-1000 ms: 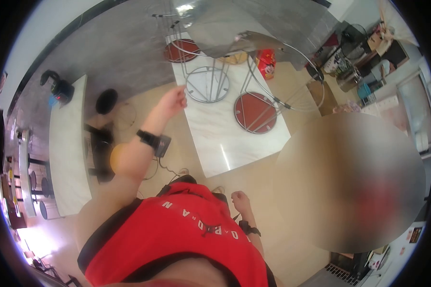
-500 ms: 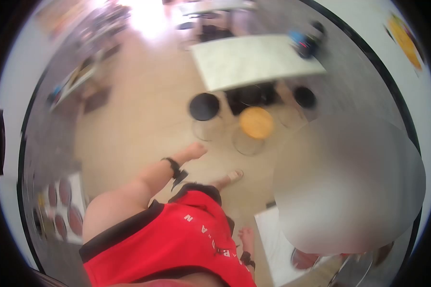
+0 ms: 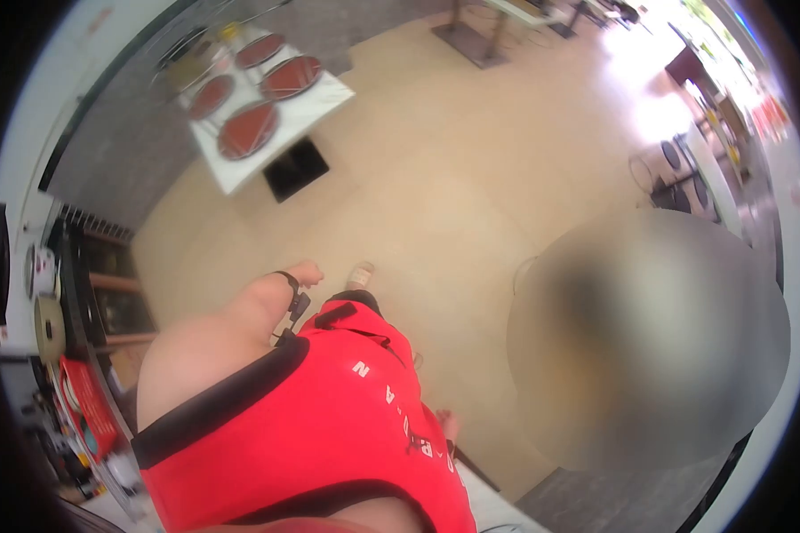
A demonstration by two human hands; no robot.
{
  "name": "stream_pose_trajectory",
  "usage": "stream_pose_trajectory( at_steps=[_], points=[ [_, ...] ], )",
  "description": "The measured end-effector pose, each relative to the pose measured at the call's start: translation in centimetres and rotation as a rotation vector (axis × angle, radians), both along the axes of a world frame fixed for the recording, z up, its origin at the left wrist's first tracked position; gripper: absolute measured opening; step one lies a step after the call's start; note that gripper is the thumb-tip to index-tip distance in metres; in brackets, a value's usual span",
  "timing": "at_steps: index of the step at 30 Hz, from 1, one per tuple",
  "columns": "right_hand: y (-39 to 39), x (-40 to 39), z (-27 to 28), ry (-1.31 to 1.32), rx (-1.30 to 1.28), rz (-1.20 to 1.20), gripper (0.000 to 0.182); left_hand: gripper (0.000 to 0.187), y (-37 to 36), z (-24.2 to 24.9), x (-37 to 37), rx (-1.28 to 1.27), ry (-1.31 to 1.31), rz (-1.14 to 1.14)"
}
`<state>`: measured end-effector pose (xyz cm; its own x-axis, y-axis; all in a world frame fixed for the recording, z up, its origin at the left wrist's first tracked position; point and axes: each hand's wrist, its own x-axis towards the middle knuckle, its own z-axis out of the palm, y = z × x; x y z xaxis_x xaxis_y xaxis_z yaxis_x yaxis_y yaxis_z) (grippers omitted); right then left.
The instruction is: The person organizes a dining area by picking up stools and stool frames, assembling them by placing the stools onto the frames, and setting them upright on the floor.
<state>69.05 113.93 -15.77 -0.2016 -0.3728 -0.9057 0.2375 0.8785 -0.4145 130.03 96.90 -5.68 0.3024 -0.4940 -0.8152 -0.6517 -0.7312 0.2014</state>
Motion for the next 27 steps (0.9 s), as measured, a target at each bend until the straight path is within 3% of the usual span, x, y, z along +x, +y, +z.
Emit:
stream_pose_trajectory(
  at_steps=[3,4,5,7,8,9,10,11,12,13,16,19,21,22,24,27],
  points=[
    [-2.7,2.9,-1.0,0.354,-0.069,0.924,0.039,0.023,-0.5,-0.3,2.8,-0.052,0.164,-0.003],
    [-3.9,4.4,-0.6,0.478,-0.127,1.211,0.039,0.025,-0.5,-0.9,5.5,-0.246,0.143,0.077],
    [-5.4,5.8,-0.5,0.536,-0.184,1.377,0.039,0.030,-0.9,-1.6,8.1,-0.441,0.114,0.154],
    [-9.2,8.9,-0.3,0.662,-0.326,1.651,0.039,0.047,-3.4,-3.5,14.6,-0.700,-0.112,0.525],
    [-11.3,10.6,-0.2,0.708,-0.402,1.737,0.039,0.063,-5.1,-0.6,18.7,-0.701,-0.140,0.708],
    [-13.6,12.1,0.2,0.713,-0.461,1.754,0.039,0.072,-6.5,-2.1,22.9,-1.347,-0.548,0.731],
    [-15.9,13.8,0.8,0.638,-0.465,1.644,0.039,0.079,-6.8,4.2,25.1,-1.192,-0.592,0.873],
    [-18.3,17.1,3.4,0.346,-0.280,1.107,0.037,0.087,-7.6,7.6,28.0,-1.258,-0.703,0.888],
    [-21.5,23.1,8.3,0.071,-0.101,0.557,0.035,0.090,-8.2,11.3,30.2,-1.317,-0.639,0.934],
    [-23.5,26.0,10.7,0.076,-0.140,0.632,0.035,0.092,-9.1,13.5,32.0,-1.382,-0.574,0.974],
    [-27.7,32.5,14.9,0.107,-0.226,0.748,0.034,0.097,-11.2,13.4,35.4,-1.479,-0.556,0.898],
    [-30.4,37.4,16.7,0.115,-0.273,0.879,0.034,0.081,-13.0,14.3,35.4,-1.601,-0.682,0.879],
    [-31.8,40.2,17.4,0.102,-0.274,0.995,0.034,0.052,-13.3,14.3,34.8,-1.344,-0.297,1.083],
    [-32.4,41.4,17.6,0.123,-0.258,1.107,0.033,0.052,-13.2,14.6,34.6,-1.350,-0.314,1.111],
    [-33.9,43.8,18.1,0.144,-0.254,1.247,0.033,0.028,-12.7,15.8,33.8,-1.398,-0.319,1.071],
    [-36.0,47.7,18.8,0.093,-0.378,1.394,0.029,0.021,-10.4,16.7,32.9,-1.378,-0.265,1.007]
  ],
)
